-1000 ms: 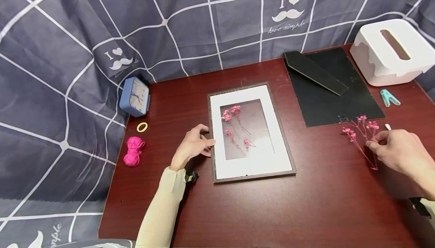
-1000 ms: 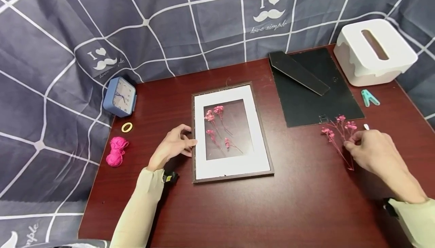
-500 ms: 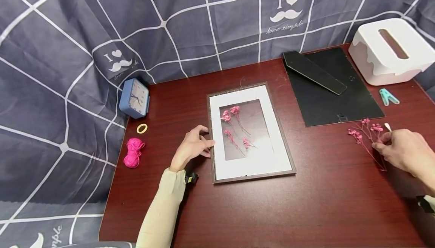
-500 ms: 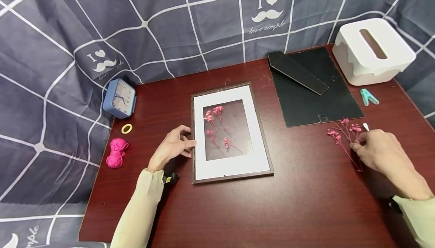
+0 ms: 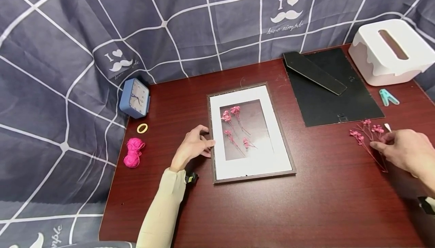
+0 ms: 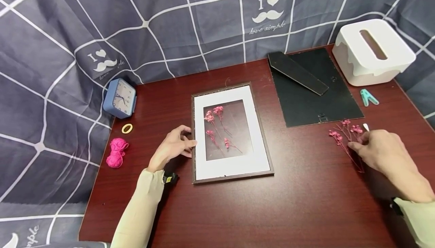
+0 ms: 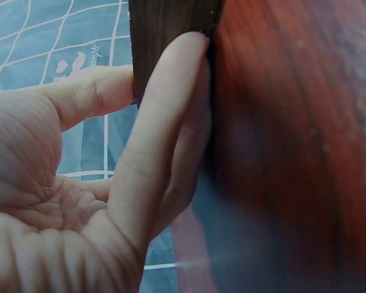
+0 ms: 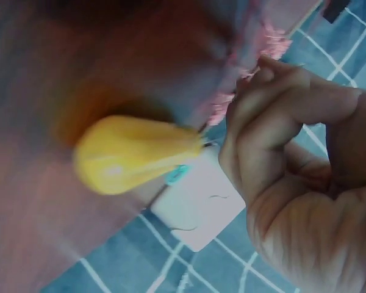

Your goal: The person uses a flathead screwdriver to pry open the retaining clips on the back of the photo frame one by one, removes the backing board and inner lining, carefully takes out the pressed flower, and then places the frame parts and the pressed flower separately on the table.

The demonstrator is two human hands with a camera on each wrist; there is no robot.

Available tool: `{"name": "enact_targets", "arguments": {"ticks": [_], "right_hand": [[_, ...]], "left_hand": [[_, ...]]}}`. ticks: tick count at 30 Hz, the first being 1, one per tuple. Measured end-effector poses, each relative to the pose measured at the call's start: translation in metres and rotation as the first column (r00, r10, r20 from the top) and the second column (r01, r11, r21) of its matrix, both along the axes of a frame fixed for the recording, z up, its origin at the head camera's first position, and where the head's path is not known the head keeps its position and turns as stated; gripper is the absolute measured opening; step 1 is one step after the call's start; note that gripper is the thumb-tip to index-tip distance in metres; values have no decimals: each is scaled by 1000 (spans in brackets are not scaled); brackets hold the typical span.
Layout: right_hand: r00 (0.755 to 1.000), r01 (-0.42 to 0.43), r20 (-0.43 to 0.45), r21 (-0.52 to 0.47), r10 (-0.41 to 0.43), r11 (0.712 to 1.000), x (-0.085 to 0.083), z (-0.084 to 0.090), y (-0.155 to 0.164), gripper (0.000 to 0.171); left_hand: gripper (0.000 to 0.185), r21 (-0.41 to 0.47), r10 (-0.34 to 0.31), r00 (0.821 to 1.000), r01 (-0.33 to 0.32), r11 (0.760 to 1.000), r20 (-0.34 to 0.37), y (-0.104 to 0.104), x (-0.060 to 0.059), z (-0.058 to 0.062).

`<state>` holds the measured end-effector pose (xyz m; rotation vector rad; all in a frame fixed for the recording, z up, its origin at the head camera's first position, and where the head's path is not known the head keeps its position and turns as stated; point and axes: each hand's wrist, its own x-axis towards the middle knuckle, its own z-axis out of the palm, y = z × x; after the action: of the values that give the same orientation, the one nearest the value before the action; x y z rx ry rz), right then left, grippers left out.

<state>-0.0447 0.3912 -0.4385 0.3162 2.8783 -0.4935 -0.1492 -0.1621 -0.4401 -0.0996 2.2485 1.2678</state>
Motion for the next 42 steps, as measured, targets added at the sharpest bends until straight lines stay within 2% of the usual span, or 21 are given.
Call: {"name": "enact_targets", "arguments": {"ticks": [3,6,11,15,17,22,28,32,33,34,36,37,39,40,41,42], "right_hand": [[997,4,-75,-22,-6,1000,-2,9,-17,29],[986,-33,-166,-77,19,996,-9,18,-44,27],[938,-184,-321,-135,132,974,-29,28,-98,21],[892,-309,-390,-156,229,938,-49,32,-144,18],[880,-353,-394,-165,266,921,-58,34,-166,16],[868,-429,-360,-194,342,882,-79,35,-214,12],[877,-459,-274,-241,394,855,-103,24,-255,17],[868,-483,-261,-249,422,839,-115,16,-272,13],[864,-492,-261,-253,431,833,-118,15,-276,16],[853,-511,-275,-259,444,820,-126,2,-277,24],[848,-523,-260,-266,462,810,-132,-1,-282,40],[844,-531,-262,-279,469,800,-137,-9,-282,48],[846,-532,-238,-299,478,792,-145,-16,-284,58],[848,-529,-223,-299,481,794,-150,-25,-284,59],[853,-522,-205,-298,480,800,-150,-23,-286,60],[857,-515,-190,-303,479,802,-154,-29,-286,60]], "left_hand": [[56,-3,-2,1000,2,1000,0,0,0,0],[56,-8,-1,1000,1,1000,0,0,0,1],[57,-22,-1,1000,1,1000,-5,1,0,3],[56,-34,-6,1000,6,999,-6,1,0,2],[57,-36,-11,1000,11,999,-3,1,0,1],[57,-37,-14,1000,14,999,-1,1,-1,0],[56,-30,-9,1000,9,999,-6,0,-1,0],[55,-25,-6,1000,6,1000,-8,0,-2,0],[55,-25,-6,1000,5,1000,-11,0,-2,-1],[54,-25,-5,1000,4,1000,-12,0,-2,-1],[55,-27,-3,1000,2,1000,-13,-1,-3,0],[55,-26,-2,1000,1,1000,-11,-1,-3,0],[55,-24,-2,1000,2,1000,-5,-1,-3,0],[55,-25,-2,1000,2,1000,-3,-1,-3,0],[55,-26,-2,1000,2,1000,-3,-1,-3,0],[55,-26,0,1000,0,1000,-2,-1,-3,0]]}}
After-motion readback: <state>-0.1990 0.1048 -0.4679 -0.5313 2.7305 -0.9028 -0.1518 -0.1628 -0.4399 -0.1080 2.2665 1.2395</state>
